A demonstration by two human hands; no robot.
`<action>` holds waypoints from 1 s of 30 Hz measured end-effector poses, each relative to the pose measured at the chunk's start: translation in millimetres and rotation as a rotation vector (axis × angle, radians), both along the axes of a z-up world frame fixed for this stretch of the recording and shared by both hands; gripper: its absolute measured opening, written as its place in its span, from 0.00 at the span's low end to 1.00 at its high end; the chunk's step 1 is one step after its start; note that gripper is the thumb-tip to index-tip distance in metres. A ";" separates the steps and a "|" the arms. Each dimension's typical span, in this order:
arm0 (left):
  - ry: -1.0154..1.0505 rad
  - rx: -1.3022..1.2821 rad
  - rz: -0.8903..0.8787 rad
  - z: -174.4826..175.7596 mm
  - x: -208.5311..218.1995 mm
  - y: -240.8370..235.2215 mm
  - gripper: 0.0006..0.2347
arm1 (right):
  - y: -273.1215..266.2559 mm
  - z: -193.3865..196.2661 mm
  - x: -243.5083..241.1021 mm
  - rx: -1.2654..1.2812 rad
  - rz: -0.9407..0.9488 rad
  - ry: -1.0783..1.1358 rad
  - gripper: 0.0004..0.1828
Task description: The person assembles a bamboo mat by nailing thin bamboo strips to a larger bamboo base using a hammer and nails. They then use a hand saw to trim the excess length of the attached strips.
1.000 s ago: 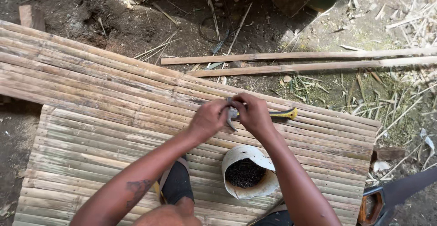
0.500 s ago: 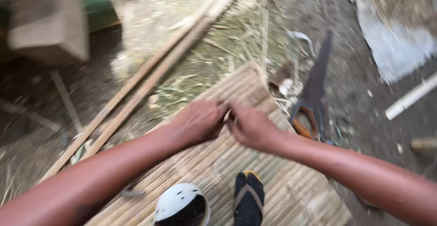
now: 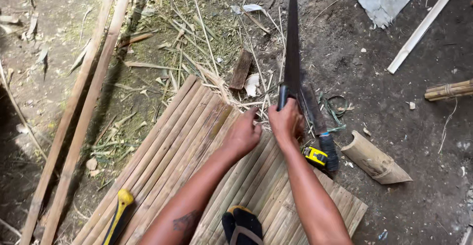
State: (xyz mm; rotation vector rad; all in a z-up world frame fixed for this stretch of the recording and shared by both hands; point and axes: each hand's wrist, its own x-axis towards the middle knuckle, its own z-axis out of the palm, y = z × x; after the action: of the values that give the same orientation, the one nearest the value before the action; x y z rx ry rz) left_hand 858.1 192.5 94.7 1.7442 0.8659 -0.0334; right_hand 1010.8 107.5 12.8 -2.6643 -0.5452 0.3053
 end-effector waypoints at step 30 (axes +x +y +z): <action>-0.006 -0.309 1.575 387.1 -617.8 -272.6 0.13 | -85.5 529.5 -612.9 -0.227 0.988 0.901 0.10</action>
State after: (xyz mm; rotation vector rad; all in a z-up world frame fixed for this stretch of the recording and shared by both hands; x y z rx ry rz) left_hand 240.3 -80.1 481.7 0.4283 1.8696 0.8157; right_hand 397.9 22.0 542.3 -1.8731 -1.4662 1.7706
